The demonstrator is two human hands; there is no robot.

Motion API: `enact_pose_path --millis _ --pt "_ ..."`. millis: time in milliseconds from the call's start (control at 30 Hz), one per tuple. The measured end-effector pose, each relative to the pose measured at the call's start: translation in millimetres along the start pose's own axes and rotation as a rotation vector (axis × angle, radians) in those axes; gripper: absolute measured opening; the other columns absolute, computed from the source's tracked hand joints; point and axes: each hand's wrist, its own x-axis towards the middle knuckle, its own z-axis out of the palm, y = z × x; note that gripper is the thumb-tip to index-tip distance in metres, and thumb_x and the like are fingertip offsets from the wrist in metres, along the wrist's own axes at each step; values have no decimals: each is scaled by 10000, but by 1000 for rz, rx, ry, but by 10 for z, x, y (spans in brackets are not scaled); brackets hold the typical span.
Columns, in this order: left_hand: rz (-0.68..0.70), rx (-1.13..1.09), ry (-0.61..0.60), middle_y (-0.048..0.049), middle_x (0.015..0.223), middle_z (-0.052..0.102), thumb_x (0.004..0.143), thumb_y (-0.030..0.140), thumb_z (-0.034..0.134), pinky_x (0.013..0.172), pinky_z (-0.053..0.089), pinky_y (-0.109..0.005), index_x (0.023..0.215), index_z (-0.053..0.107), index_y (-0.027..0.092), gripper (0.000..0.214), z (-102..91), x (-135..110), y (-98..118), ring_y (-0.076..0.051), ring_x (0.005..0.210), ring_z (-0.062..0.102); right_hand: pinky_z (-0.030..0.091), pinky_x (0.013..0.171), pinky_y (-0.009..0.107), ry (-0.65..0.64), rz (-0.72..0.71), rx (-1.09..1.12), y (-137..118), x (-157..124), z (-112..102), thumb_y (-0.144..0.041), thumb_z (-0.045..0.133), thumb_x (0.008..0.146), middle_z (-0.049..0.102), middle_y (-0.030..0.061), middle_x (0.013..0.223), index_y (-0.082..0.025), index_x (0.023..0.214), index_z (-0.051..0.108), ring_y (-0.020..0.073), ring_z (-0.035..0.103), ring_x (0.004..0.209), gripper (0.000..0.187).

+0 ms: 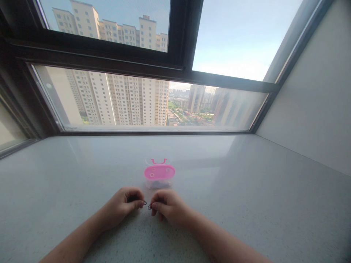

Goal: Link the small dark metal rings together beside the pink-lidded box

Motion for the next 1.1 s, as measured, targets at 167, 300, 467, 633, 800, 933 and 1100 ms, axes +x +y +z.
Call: enact_pose_path --millis 167,300,467,633,800,933,1100 --pt "-9 -28 -7 8 639 569 745 286 557 608 377 -228 694 600 135 165 -5 9 30 -150 659 490 340 399 159 -4 -17 6 8 -2 -6 -149 513 762 571 -15 612 -138 753 575 52 445 410 64" --pt "0 -26 -3 8 643 563 744 270 556 613 374 -230 691 590 136 148 -1 -1 25 -150 662 484 341 400 160 -12 -19 12 11 0 -16 -143 515 754 564 -15 603 -138 745 574 55 446 414 59" --pt "1 -19 -4 7 640 563 736 248 555 611 372 -232 681 588 136 129 1 -2 11 -152 663 484 352 406 168 -14 -12 21 -2 -6 -19 -150 529 739 554 -19 586 -140 725 575 62 454 419 49" --pt "-1 -5 -3 9 641 562 728 245 561 621 373 -236 679 590 138 121 -3 -6 9 -155 670 486 360 408 176 -4 -20 34 -25 -8 -14 -155 540 721 545 -23 562 -136 702 574 65 459 413 43" --pt "0 -36 -11 9 640 563 734 250 566 616 368 -231 686 593 134 128 0 -4 12 -150 666 482 349 391 173 32 -43 62 -43 -6 -7 -158 540 711 543 -24 554 -137 692 559 63 459 399 34" --pt "-11 -58 -1 9 651 558 753 295 563 611 368 -230 709 591 136 167 3 2 13 -149 667 479 311 364 161 63 -62 65 -48 -8 2 -177 533 728 548 -24 573 -141 714 548 57 454 384 42" --pt "-10 -68 -3 12 650 542 762 325 564 607 361 -232 709 578 136 197 4 -3 14 -147 661 469 303 360 155 48 -55 75 -28 -7 -2 -196 541 740 550 -25 578 -143 732 546 55 455 385 54"
